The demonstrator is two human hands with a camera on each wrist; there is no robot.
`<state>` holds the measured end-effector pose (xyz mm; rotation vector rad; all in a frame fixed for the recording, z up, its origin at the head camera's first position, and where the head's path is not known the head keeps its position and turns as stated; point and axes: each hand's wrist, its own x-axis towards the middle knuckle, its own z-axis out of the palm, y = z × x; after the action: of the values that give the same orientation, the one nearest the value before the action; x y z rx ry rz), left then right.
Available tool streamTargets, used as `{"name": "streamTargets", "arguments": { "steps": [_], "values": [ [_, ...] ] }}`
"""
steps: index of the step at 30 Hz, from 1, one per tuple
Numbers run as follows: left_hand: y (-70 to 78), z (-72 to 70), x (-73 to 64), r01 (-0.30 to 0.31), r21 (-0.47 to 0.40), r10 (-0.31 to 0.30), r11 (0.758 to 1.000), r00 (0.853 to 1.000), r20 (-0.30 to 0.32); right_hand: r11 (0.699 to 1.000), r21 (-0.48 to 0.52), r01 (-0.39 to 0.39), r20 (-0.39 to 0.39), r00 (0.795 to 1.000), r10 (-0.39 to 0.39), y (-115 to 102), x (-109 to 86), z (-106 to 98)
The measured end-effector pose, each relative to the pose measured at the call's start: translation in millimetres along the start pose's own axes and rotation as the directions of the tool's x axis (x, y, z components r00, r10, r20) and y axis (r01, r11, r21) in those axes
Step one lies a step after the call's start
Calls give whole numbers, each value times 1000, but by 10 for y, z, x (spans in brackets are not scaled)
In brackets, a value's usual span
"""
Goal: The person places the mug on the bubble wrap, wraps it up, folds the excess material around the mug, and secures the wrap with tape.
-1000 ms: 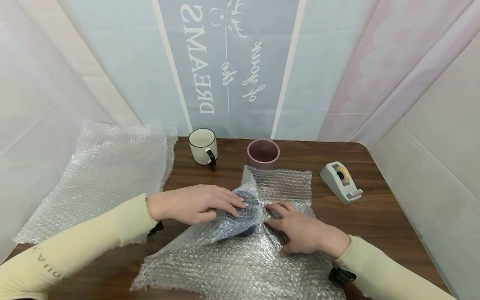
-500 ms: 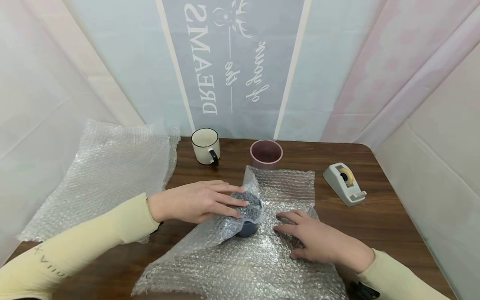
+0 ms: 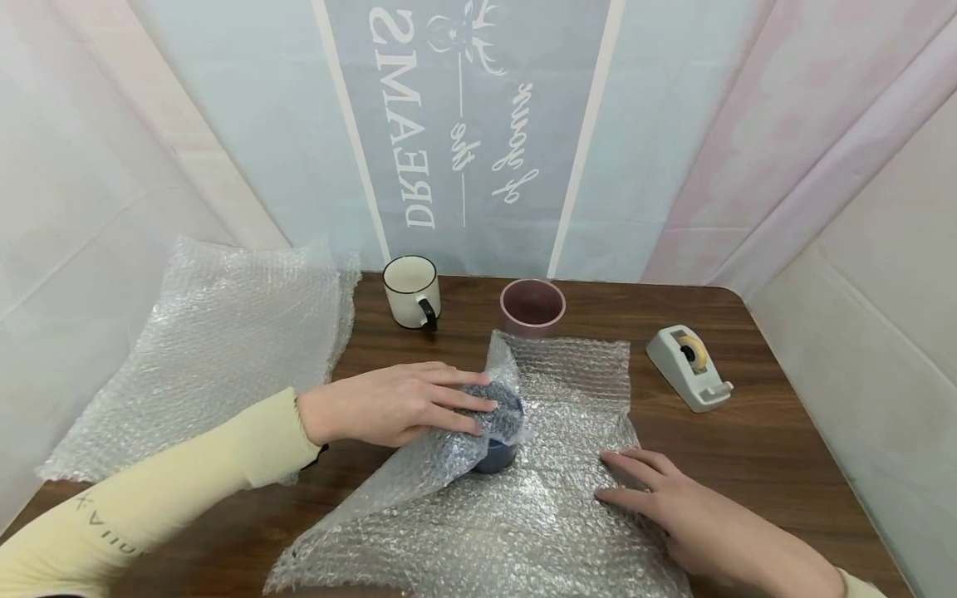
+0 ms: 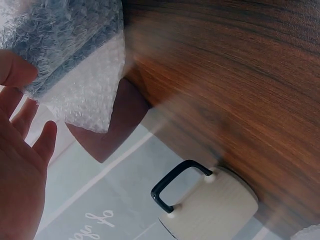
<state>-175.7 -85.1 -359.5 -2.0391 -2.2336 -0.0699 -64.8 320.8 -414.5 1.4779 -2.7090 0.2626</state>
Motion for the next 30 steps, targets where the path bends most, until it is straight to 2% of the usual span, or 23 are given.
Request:
{"name": "streamTargets", "arguments": {
  "steps": [6,14,17,20,24,30],
  "values": [
    [6,8,-16,10,-13,-10,1000,1000,-1,999,-20,-36,15,999,36,-5,-68,5],
    [12,20,-9,12,-53,-13,999,999,-29,993,82,-84,105,992,75,-18,-121,-74],
    [12,21,-8,15,-44,-16,999,1000,-23,996,68,-60,63,996,55,-10,-109,-123],
    [15,17,-10,22,-36,-22,999,1000,-9,999,48,-4,-18,1000,5,13,-74,-159],
    [15,25,-9,19,-34,-20,999,1000,-17,997,49,52,-106,993,-47,30,-4,-239],
    [27,38,-7,4,7,-4,1000,1000,-21,995,51,81,-167,983,-72,-6,138,-484]
  ]
}}
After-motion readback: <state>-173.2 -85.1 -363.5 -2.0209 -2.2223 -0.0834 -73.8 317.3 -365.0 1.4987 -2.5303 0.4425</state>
